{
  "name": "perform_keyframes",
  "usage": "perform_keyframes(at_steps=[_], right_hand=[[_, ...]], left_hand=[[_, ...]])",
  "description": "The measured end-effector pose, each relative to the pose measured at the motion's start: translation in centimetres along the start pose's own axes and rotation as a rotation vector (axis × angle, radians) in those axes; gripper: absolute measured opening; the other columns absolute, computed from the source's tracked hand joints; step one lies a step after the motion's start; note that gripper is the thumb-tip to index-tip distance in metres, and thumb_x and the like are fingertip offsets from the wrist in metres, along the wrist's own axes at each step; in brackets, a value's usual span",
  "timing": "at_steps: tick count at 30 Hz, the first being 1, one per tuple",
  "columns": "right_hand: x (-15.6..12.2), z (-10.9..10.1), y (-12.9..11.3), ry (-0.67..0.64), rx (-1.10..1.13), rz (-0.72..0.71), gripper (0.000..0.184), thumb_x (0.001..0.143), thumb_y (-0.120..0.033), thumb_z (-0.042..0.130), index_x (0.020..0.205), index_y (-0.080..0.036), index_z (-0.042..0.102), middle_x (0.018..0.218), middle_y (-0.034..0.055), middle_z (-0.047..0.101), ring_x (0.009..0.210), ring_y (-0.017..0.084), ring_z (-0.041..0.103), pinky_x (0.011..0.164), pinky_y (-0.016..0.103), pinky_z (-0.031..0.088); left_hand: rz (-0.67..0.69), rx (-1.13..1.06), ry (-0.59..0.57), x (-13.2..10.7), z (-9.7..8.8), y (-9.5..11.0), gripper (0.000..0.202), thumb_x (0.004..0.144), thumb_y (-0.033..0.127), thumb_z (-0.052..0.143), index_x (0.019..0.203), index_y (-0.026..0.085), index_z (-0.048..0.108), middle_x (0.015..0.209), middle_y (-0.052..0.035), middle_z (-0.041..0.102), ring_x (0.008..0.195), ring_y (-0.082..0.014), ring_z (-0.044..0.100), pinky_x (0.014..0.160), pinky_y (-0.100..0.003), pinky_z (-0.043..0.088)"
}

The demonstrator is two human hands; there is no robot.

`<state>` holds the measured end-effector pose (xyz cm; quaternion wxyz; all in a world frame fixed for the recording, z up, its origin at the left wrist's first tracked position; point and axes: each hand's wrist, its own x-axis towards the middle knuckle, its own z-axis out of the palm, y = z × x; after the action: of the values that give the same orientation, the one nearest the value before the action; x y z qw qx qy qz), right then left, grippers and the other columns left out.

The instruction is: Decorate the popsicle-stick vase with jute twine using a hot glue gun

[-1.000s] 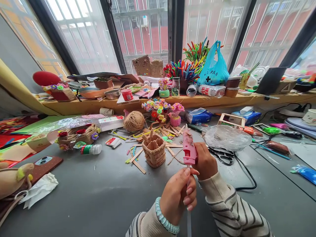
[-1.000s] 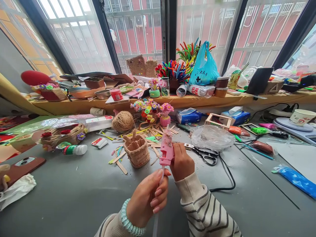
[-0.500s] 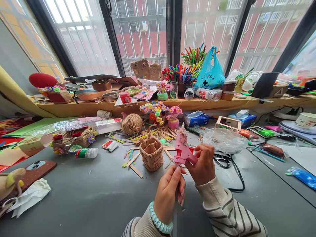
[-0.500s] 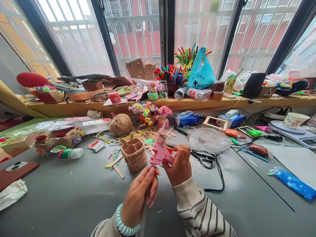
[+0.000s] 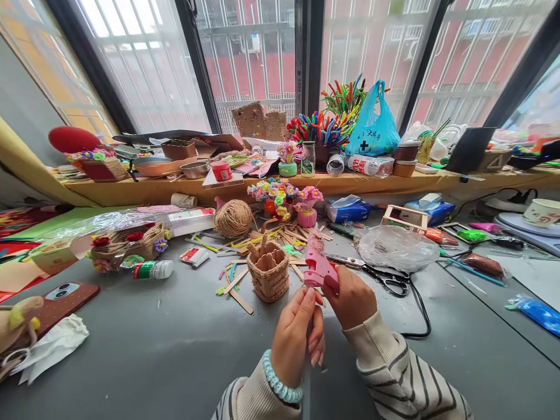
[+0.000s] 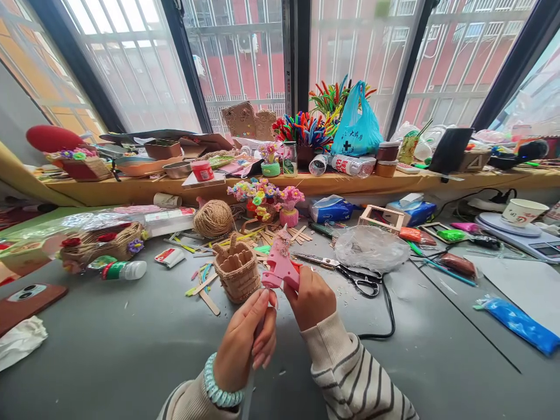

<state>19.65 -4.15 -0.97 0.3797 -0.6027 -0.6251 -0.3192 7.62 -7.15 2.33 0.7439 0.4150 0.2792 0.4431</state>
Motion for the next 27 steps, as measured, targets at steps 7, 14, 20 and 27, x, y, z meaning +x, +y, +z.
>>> perform_keyframes(at_steps=[7, 14, 20, 27], right_hand=[[-0.5, 0.4, 0.0, -0.003, 0.017, -0.064, 0.034, 0.085, -0.040, 0.038, 0.075, -0.014, 0.058, 0.048, -0.0001, 0.055, 0.042, 0.010, 0.049, 0.044, 0.021, 0.031], [0.0, -0.1, -0.5, 0.049, -0.008, -0.069, 0.042, 0.087, -0.041, 0.033, 0.061, -0.016, 0.055, 0.042, -0.0005, 0.051, 0.037, 0.009, 0.045, 0.042, 0.022, 0.028], [-0.3, 0.1, -0.5, 0.038, -0.030, -0.064, 0.038, 0.086, -0.030, 0.030, 0.060, -0.017, 0.055, 0.042, 0.0001, 0.051, 0.039, 0.010, 0.046, 0.044, 0.023, 0.027], [-0.5, 0.2, 0.0, 0.000, 0.022, -0.011, 0.032, 0.081, -0.032, 0.036, 0.057, -0.018, 0.052, 0.039, -0.0016, 0.047, 0.037, 0.010, 0.042, 0.042, 0.022, 0.027]], left_hand=[[0.000, -0.064, -0.008, 0.1, -0.2, 0.7, 0.027, 0.080, 0.043, 0.046, 0.068, 0.018, 0.042, 0.029, 0.0122, 0.027, 0.020, -0.0034, 0.020, 0.024, -0.014, 0.027], [-0.089, -0.161, -0.082, 0.1, -0.8, 2.0, 0.022, 0.083, 0.036, 0.042, 0.070, 0.018, 0.043, 0.030, 0.0130, 0.024, 0.022, -0.0028, 0.014, 0.026, -0.013, 0.027], [-0.117, -0.240, -0.121, 0.2, -1.2, 1.7, 0.022, 0.086, 0.035, 0.038, 0.071, 0.019, 0.042, 0.030, 0.0136, 0.021, 0.022, -0.0026, 0.009, 0.025, -0.013, 0.024], [-0.067, -0.138, -0.058, 0.1, -0.4, 1.2, 0.027, 0.082, 0.043, 0.043, 0.072, 0.018, 0.043, 0.031, 0.0133, 0.023, 0.022, -0.0026, 0.015, 0.027, -0.014, 0.026]])
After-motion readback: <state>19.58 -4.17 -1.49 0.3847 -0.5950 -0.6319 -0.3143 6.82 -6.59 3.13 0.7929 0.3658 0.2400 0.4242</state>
